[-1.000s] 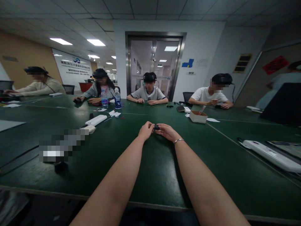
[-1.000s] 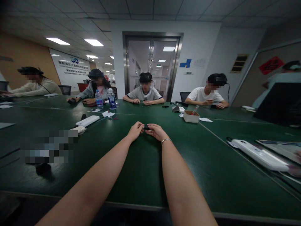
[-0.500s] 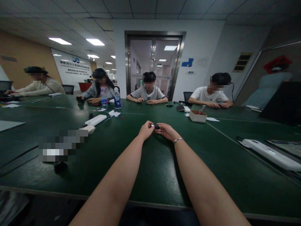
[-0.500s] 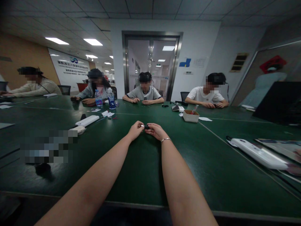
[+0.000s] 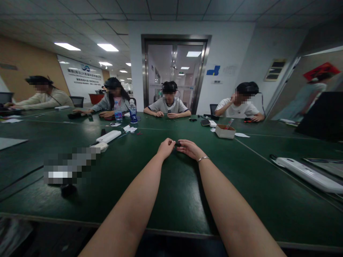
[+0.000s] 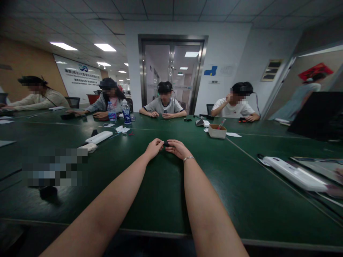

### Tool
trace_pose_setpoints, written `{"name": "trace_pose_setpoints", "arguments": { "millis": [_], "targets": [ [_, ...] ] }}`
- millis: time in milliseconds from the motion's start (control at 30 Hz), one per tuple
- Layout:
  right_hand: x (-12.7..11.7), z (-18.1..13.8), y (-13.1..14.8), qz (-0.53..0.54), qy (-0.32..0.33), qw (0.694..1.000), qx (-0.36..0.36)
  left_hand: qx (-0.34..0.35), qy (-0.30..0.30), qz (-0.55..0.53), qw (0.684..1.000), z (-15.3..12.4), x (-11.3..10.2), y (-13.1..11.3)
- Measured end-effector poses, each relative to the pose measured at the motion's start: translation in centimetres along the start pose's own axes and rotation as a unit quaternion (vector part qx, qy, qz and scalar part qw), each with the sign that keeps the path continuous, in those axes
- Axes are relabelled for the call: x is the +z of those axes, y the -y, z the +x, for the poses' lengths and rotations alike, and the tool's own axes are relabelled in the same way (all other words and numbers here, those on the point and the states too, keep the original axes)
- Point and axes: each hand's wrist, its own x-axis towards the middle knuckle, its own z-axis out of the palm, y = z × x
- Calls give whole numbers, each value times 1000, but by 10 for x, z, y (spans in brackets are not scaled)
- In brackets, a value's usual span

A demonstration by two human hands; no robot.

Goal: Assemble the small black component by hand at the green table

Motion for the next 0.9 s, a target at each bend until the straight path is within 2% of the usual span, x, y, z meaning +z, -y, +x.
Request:
{"name": "trace_pose_setpoints", "arguments": {
  "millis": [900],
  "targets": [
    [2, -2, 2, -5, 10, 1000, 0, -8, 8, 38, 999, -1, -1, 0]
  ]
}}
